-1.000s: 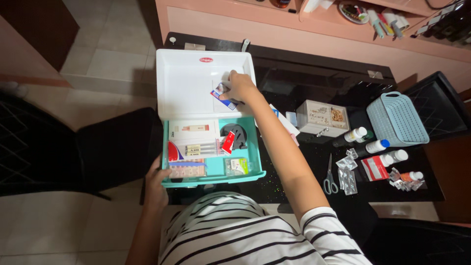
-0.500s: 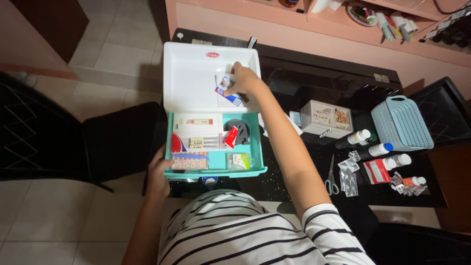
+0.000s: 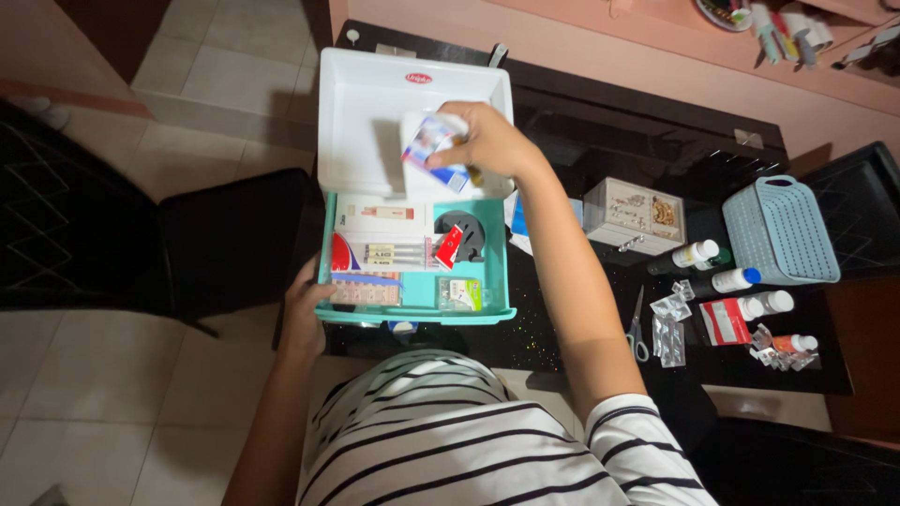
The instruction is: The person organizes various small items on a table into a light blue plastic basket and a white storage box. They handle packets, bottles, and a small box, using scissors to cut open a packet before placing the contents into the basket.
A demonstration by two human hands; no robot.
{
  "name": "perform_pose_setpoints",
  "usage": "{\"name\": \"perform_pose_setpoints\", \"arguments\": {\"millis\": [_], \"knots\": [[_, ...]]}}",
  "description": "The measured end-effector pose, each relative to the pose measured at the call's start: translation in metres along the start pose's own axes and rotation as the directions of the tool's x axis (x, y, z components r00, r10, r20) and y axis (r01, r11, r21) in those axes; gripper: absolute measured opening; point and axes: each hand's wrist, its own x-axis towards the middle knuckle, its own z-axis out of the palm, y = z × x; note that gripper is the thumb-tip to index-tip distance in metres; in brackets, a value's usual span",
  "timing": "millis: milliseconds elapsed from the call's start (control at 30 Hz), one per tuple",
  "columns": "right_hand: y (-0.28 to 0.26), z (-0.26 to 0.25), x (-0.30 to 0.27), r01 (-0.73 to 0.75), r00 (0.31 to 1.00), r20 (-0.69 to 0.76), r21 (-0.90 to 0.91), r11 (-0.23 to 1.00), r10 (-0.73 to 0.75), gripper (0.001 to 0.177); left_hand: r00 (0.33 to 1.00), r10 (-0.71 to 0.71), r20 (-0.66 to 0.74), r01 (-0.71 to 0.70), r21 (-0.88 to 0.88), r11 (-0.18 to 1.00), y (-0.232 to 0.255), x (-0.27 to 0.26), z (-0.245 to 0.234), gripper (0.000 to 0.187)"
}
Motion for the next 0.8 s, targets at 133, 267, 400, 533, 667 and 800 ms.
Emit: {"name": "perform_pose_setpoints", "arguments": {"millis": [133,267,400,533,667,800], "knots": [[-0.014,0.036,-0.003,0.146,0.950,0.285,-0.051,0.988,-0.125,0.044,1.000,-0.012,-0.010,0.012,0.015,1.000,-0.002,0.001,-0.003,0.072],[-0.011,0.078,0.005,0.297,0.841,0.524,-0.238,0.925,-0.135,0.051,1.000,0.008,0.005,-0.008,-0.011,1.000,-0.001,0.002,-0.002,0.071],[-0.009,0.120,0.012,0.360,0.846,0.527,-0.443,0.821,-0.087,0.060,1.000,-0.021,-0.017,0.021,-0.002,1.000,-0.001,0.001,-0.001,0.071],[-0.016,0.143,0.012,0.322,0.868,0.495,-0.634,0.703,0.048,0.045,1.000,-0.015,-0.008,0.015,-0.003,1.000,0.000,0.001,-0.001,0.071],[-0.026,0.139,-0.001,0.537,0.844,0.441,-0.698,0.474,-0.306,0.048,0.999,-0.034,-0.013,0.034,-0.005,0.999,0.002,0.001,0.000,0.071],[-0.029,0.124,-0.013,0.627,0.701,0.337,-0.711,0.318,-0.628,0.045,0.998,-0.048,-0.037,0.049,0.020,0.999,0.002,0.002,-0.002,0.072]]}}
